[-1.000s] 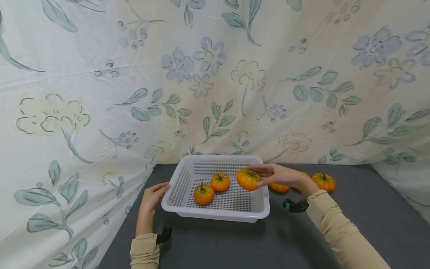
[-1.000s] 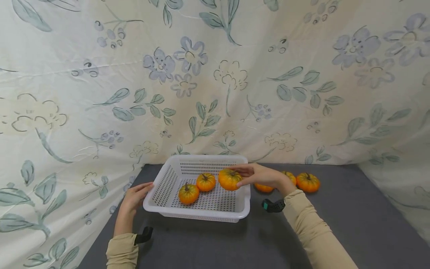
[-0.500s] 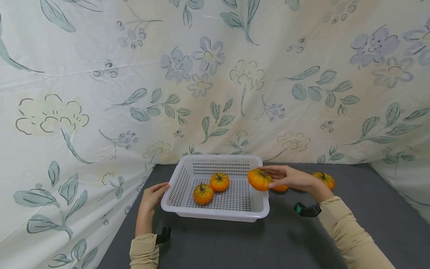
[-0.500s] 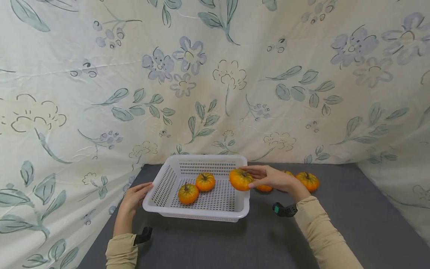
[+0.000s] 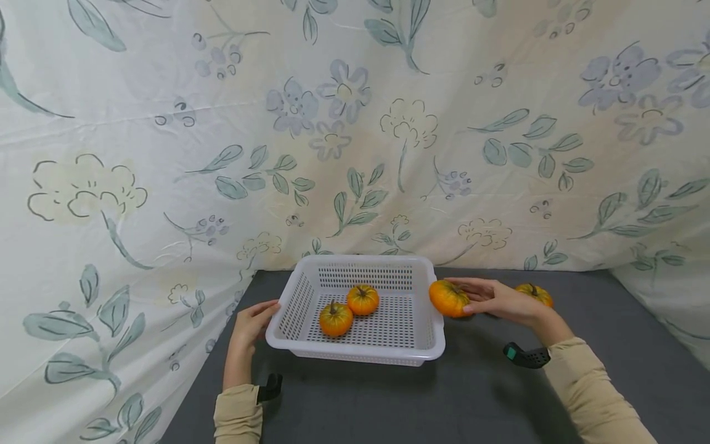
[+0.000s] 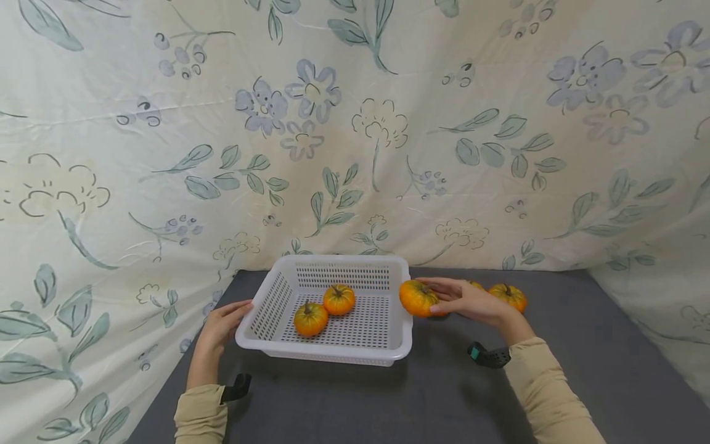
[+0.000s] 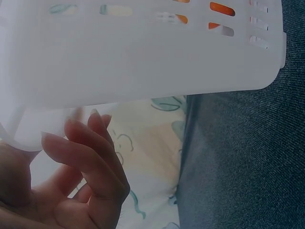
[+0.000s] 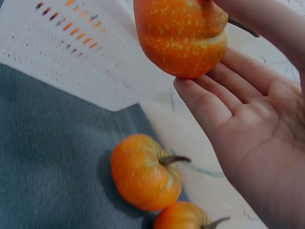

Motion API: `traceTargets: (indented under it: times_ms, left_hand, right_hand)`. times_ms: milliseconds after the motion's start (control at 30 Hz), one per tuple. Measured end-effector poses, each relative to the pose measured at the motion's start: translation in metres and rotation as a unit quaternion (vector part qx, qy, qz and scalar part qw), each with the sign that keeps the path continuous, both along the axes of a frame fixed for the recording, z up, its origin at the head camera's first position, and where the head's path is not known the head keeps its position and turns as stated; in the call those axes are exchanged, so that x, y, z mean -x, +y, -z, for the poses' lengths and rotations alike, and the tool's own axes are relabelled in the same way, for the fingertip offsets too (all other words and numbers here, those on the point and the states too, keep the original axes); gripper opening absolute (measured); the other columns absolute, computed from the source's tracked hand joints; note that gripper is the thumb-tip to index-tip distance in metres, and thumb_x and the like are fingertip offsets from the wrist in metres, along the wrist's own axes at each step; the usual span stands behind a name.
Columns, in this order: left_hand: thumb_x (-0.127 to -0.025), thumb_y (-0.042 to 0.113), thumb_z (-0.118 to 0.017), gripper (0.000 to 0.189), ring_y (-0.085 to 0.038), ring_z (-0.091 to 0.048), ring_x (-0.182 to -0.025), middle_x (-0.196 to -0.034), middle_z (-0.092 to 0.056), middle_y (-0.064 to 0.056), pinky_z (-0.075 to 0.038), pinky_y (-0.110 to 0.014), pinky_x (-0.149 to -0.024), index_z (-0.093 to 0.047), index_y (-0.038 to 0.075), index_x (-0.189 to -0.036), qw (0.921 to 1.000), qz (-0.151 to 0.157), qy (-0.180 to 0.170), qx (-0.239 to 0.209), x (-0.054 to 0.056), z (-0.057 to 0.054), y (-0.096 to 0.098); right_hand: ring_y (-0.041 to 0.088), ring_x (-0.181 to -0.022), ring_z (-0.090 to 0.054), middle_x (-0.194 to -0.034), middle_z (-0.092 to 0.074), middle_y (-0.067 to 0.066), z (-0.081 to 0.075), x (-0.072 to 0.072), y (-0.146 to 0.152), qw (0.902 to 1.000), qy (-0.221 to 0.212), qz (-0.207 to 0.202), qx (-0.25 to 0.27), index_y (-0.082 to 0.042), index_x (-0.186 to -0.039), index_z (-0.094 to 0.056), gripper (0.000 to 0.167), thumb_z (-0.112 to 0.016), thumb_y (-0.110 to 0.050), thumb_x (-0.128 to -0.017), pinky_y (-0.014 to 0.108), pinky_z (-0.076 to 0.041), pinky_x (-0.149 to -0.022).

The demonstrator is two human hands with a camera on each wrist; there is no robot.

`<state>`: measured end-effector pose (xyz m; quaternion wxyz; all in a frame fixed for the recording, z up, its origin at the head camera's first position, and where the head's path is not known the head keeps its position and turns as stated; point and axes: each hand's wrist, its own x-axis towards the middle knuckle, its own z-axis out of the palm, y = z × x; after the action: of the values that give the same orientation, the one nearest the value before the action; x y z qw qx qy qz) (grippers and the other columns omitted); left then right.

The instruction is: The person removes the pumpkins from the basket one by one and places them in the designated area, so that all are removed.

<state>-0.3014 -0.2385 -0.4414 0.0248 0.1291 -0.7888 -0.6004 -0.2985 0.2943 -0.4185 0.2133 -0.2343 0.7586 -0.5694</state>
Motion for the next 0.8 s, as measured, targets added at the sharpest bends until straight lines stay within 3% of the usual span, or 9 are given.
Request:
traceTargets:
  times_ms: [167, 267, 367, 567, 800]
  left_hand:
    - [-0.092, 0.03, -0.067, 0.046, -0.008, -0.067, -0.074, -0.099, -0.072, 0.0, -0.053, -0.027, -0.064, -0.062, 0.001, -0.128, 1.0, 0.0, -0.001, 0.001, 0.0, -0.001, 0.0]
    - [-0.092, 0.03, -0.067, 0.046, -0.008, -0.067, -0.075, -0.102, -0.072, -0.003, -0.053, -0.027, -0.064, -0.062, 0.001, -0.127, 1.0, 0.0, 0.0, 0.002, 0.0, -0.001, 0.0]
    - [-0.092, 0.03, -0.067, 0.046, -0.009, -0.067, -0.076, -0.106, -0.072, -0.007, -0.053, -0.027, -0.065, -0.062, 0.001, -0.127, 1.0, -0.001, 0.002, 0.004, 0.0, -0.001, 0.001]
    - [-0.092, 0.031, -0.067, 0.046, -0.009, -0.067, -0.077, -0.113, -0.07, -0.012, -0.053, -0.027, -0.066, -0.062, 0.001, -0.127, 0.9999, -0.002, 0.004, 0.01, 0.001, 0.0, 0.001]
    - [-0.092, 0.03, -0.067, 0.046, -0.007, -0.068, -0.073, -0.099, -0.072, -0.001, -0.054, -0.026, -0.064, -0.062, 0.002, -0.128, 1.0, -0.003, 0.004, 0.004, 0.0, 0.0, 0.002]
  right_hand:
    - [0.017, -0.148, -0.027, -0.164, -0.015, 0.014, 0.007, -0.006, 0.01, 0.9996, -0.008, 0.022, -0.016, -0.012, -0.154, -0.026, 0.065, -0.058, -0.015, -0.097, 0.044, -0.032, -0.116]
    - [0.04, -0.15, -0.009, -0.164, -0.011, 0.016, 0.013, -0.008, 0.015, 0.9991, -0.018, 0.031, -0.023, -0.01, -0.155, -0.024, 0.068, -0.058, -0.016, -0.097, 0.061, -0.02, -0.115]
    - [0.045, -0.149, -0.002, -0.164, -0.008, 0.018, 0.02, -0.011, 0.019, 0.9988, -0.027, 0.032, -0.024, -0.009, -0.155, -0.022, 0.069, -0.059, -0.016, -0.097, 0.064, -0.015, -0.115]
    - [0.048, -0.148, -0.002, -0.163, -0.008, 0.022, 0.032, -0.016, 0.026, 0.9985, -0.032, 0.02, -0.039, -0.006, -0.155, -0.022, 0.068, -0.057, -0.016, -0.098, 0.065, -0.015, -0.114]
    - [0.047, -0.148, -0.002, -0.163, -0.008, 0.021, 0.044, -0.02, 0.032, 0.9966, -0.057, 0.018, -0.056, -0.007, -0.156, -0.019, 0.069, -0.056, -0.019, -0.099, 0.064, -0.016, -0.114]
